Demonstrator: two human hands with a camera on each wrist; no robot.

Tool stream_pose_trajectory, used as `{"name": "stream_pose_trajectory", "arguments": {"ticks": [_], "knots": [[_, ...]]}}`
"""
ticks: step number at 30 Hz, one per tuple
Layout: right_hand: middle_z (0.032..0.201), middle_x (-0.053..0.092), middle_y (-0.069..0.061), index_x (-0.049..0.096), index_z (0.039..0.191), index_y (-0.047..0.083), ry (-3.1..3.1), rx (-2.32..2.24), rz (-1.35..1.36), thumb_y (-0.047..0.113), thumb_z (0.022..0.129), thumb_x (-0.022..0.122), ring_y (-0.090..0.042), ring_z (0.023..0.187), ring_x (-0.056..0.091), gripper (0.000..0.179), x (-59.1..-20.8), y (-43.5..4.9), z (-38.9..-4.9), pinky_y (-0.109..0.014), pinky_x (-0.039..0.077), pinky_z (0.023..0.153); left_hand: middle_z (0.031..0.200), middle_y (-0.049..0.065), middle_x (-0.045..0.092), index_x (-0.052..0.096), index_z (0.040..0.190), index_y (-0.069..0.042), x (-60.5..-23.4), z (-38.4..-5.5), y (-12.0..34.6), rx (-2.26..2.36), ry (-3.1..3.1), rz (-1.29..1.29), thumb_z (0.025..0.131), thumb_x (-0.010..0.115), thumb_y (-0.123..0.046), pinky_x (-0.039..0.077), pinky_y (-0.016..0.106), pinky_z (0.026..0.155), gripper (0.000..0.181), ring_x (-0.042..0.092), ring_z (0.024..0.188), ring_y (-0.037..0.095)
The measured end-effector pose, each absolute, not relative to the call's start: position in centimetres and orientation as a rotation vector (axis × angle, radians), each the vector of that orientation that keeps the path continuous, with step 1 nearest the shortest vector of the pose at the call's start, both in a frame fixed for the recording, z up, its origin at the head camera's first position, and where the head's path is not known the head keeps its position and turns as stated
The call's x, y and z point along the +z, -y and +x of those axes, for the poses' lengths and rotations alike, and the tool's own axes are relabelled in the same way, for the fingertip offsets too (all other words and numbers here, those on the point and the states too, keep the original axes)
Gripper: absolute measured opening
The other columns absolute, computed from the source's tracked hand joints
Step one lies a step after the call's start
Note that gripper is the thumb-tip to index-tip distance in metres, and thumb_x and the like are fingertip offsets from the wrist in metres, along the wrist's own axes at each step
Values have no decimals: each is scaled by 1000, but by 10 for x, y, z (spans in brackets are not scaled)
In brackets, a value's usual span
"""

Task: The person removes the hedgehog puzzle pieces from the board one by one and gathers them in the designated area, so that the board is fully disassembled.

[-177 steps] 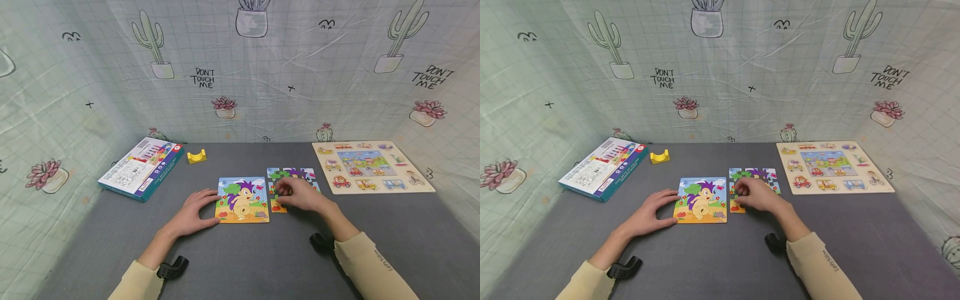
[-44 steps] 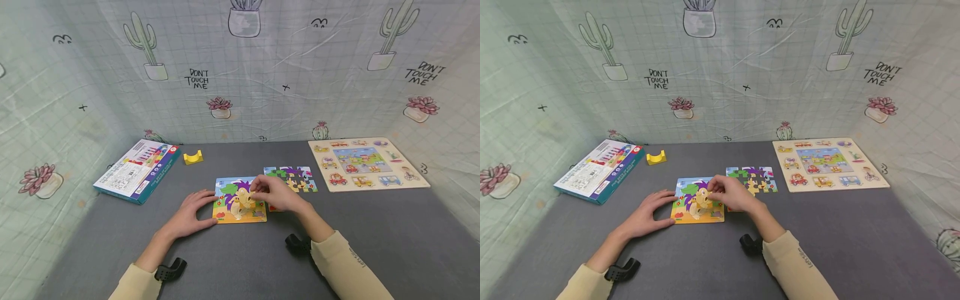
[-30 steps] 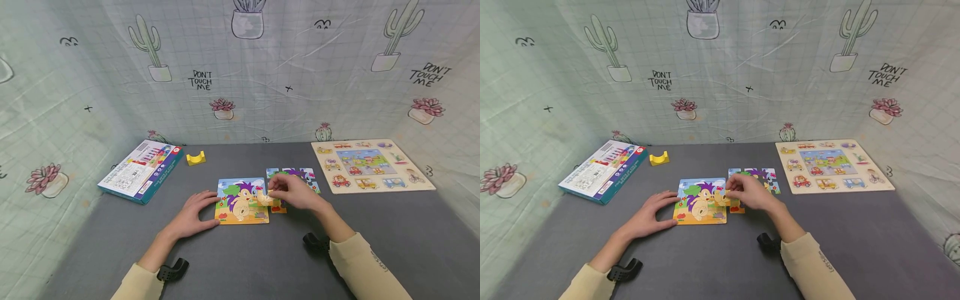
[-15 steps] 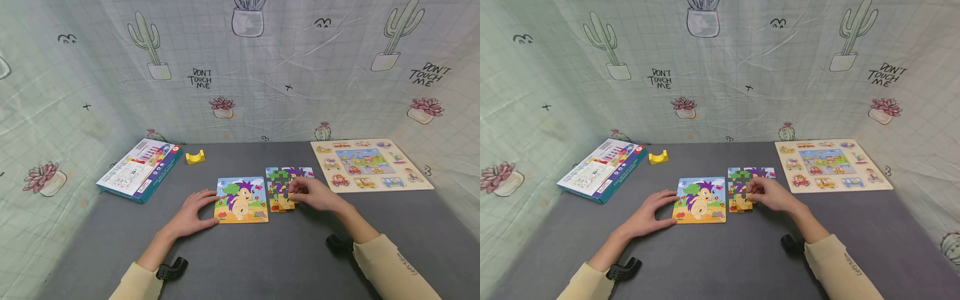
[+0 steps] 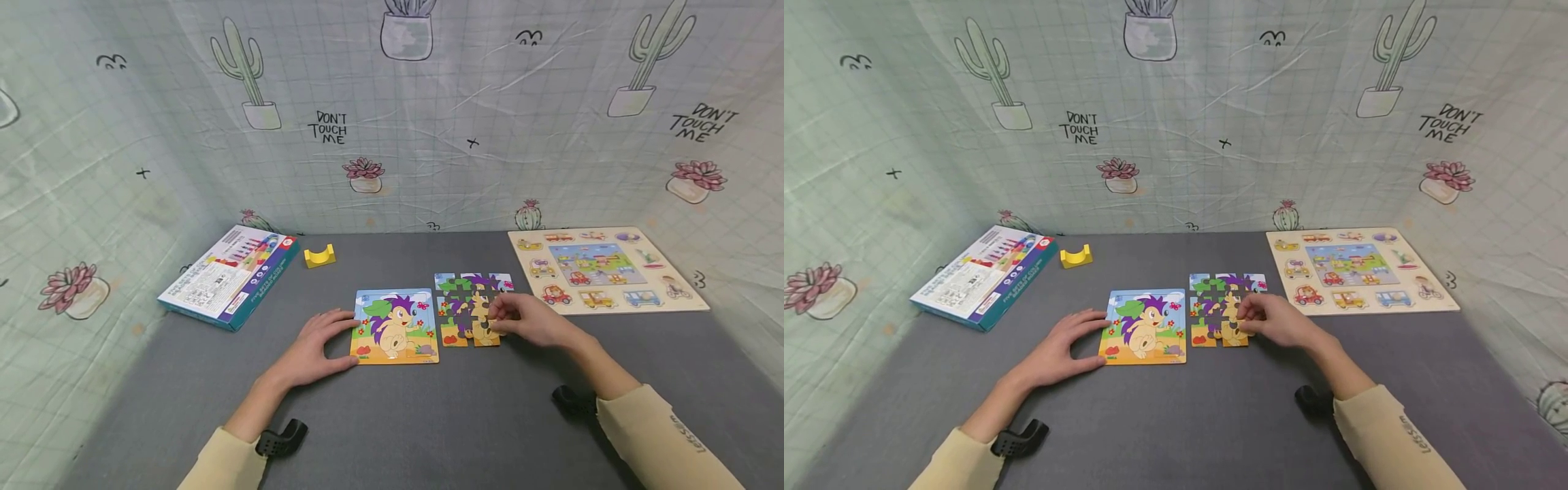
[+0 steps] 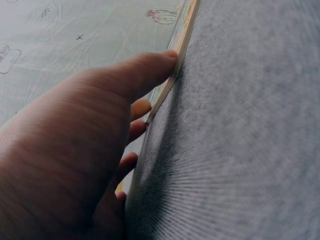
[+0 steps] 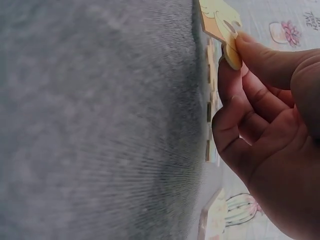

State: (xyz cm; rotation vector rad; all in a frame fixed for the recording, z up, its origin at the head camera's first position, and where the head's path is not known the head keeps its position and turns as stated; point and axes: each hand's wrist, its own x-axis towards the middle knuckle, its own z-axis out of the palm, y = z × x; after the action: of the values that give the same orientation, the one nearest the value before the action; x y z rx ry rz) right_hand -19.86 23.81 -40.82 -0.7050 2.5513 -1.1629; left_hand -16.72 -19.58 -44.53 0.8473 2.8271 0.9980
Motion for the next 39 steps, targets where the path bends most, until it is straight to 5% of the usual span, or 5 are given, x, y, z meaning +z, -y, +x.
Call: {"name": "stream_pose_trajectory", "arguments": {"ticks": [17, 27, 39], "knots": [[85, 62, 3, 66, 100, 7, -2671, -969, -679, 11, 94, 73, -14, 77, 56, 10, -410, -236, -197, -30, 49, 68, 150, 9, 48, 59, 142, -15, -445, -167, 196, 1010, -2817, 858, 87, 79, -41, 13, 63, 117, 64, 28, 147, 38], [95, 60, 1, 68, 106, 4, -2701, -874, -787, 20, 82, 86, -16, 83, 55, 34, -412, -237, -195, -34, 50, 74, 150, 9, 48, 59, 142, -15, -446, -168, 196, 1007, -2817, 852, 87, 79, -41, 13, 63, 117, 64, 27, 147, 37], [97, 60, -1, 68, 106, 4, -2698, -849, -815, 18, 83, 86, -15, 84, 54, 33, -410, -237, -195, -34, 50, 75, 150, 8, 48, 60, 141, -16, -445, -167, 196, 1005, -2816, 835, 87, 79, -41, 12, 63, 117, 63, 28, 147, 37]]}}
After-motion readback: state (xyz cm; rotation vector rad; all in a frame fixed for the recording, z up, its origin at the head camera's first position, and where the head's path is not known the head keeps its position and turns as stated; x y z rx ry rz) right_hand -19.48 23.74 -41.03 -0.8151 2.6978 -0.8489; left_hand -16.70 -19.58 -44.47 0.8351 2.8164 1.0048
